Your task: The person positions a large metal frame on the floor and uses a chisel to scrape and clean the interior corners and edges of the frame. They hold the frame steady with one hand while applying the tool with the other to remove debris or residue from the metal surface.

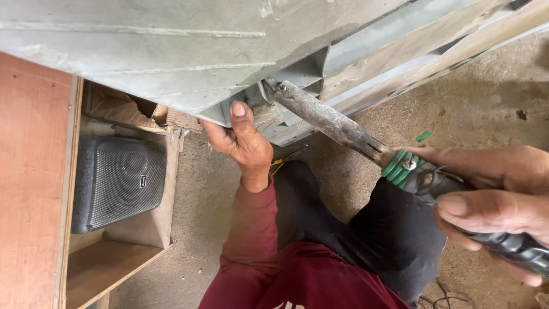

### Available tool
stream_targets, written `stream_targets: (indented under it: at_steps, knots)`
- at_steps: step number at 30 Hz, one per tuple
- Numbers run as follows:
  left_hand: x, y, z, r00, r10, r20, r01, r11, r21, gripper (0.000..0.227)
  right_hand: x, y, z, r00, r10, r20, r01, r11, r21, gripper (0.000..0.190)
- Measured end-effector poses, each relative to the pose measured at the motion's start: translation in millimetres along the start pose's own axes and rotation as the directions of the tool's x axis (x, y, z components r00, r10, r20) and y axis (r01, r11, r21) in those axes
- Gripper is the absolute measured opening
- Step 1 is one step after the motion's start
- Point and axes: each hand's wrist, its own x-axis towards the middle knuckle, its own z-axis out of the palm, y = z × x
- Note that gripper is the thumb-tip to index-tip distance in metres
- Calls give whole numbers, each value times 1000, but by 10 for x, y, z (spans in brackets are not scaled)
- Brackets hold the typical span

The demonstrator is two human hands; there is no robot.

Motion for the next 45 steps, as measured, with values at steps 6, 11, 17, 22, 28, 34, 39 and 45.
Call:
stream_targets:
  at_steps: [6, 11, 17, 22, 28, 34, 39, 45]
  knots:
    - [7, 30, -7, 1000, -30, -7, 30, 999, -10, 53, 85, -63, -114, 987, -75, 141, 83, 995, -54, 85]
    - [6, 34, -17, 999, -40, 3, 40, 999, -7, 51, 122, -28, -119, 920, -276, 278, 287, 958, 4, 79]
    - [22, 23, -11, 1000, -14, 5, 14, 1000, 20, 51, 10, -44, 21, 986, -42, 158, 36, 998, 44, 82]
    - [37, 48, -7, 1000, -23, 9, 23, 1000, -15, 51, 26, -97, 148, 994, -43, 103, 36, 996, 77, 81]
    - [25, 74, -2, 1000, -24, 12, 24, 1000, 3, 53, 24, -42, 286, 992, 42, -118, -42, 999, 2, 80]
    - [12, 52, 9, 1000, -27, 8, 27, 1000, -5, 50, 14, -151, 398, 987, 73, -146, -83, 994, -64, 80]
    - [18, 9, 8, 999, 32, -2, -32, 999, -8, 48, 45, -254, 443, 973, 134, -189, -148, 987, -66, 77]
    - [3, 7, -18, 1000, -22, 2, 22, 1000, 10, 38, 84, -104, 162, 990, 47, -130, -61, 992, -108, 84]
